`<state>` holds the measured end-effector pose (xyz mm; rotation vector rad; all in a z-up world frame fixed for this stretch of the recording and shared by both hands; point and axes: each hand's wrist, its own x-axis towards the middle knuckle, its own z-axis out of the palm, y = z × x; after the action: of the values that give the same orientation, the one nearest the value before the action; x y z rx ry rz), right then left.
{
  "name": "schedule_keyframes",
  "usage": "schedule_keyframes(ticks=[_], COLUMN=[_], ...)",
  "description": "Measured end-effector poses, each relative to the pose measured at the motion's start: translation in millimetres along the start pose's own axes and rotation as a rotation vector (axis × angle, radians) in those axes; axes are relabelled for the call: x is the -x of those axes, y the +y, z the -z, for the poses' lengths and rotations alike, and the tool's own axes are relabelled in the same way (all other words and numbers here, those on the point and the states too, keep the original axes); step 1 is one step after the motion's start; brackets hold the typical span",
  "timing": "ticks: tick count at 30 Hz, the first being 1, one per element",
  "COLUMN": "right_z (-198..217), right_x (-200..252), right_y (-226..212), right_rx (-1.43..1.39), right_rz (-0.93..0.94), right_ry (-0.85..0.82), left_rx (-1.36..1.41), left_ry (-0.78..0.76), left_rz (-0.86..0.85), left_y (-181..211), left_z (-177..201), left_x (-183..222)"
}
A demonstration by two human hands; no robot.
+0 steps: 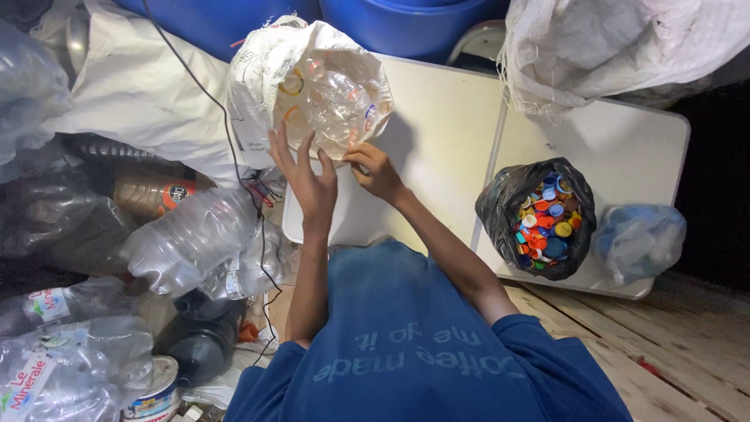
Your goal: The person sorts plastic bottles by removing the caps and placing them into a black bag, while putting the empty bottles into a white sack. The person handles the bottles one by one, unscrewing the lids and separating the components into different containers on a white table.
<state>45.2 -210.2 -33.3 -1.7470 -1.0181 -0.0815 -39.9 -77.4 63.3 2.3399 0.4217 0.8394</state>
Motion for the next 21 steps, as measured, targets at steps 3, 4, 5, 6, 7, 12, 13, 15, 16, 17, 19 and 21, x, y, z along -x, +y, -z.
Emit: schedule_keyframes(ticks=[3, 4, 5, 6, 7, 12, 13, 15, 16, 17, 19, 21], right_z=[23, 31, 40, 49, 59, 119, 130, 150, 161, 175, 200, 231], right_x=[35, 47, 59, 72, 88, 148, 158, 178, 188, 191, 194, 171], right_y=[1, 3, 9, 14, 18, 42, 47, 69, 81, 90, 108, 119], right_rx=[0.023, 0.030, 0.038, 0.045, 0.053, 0.088, 0.094, 0.096, 0.090, 0.101, 0.108, 0.095], right_rz=[-0.110, -0.170, -0.180, -0.250, -0.324, -0.554, -0.613, -0.654, -0.682, -0.691, -0.666, -0.682], right_ry=[0.080, 0.125, 0.139, 0.196, 0.253, 0.460, 0.523, 0.606, 0.671, 0.693, 0.765, 0.824], left_rx=[0.081, 0.101, 0.109, 0.144, 0.179, 0.215, 0.247, 0.287, 0.321, 0.331, 0.373, 0.401], left_ry=[-0.034, -0.072, -0.086, -0.158, -0.233, -0.433, -0.476, -0.534, -0.574, -0.593, -0.644, -0.675], left_rz=[-0.064, -0.098, -0.107, -0.111, -0.113, -0.105, -0.091, -0.107, -0.111, -0.125, -0.209, -0.285], left_y=[7, 6, 9, 12, 16, 19, 20, 29, 34, 42, 57, 87], left_z=[-32, -46, -53, -60, -67, -121, -132, -159, -174, -191, -223, -253], left_x=[35, 48, 53, 59, 68, 93, 96, 97, 98, 94, 86, 67])
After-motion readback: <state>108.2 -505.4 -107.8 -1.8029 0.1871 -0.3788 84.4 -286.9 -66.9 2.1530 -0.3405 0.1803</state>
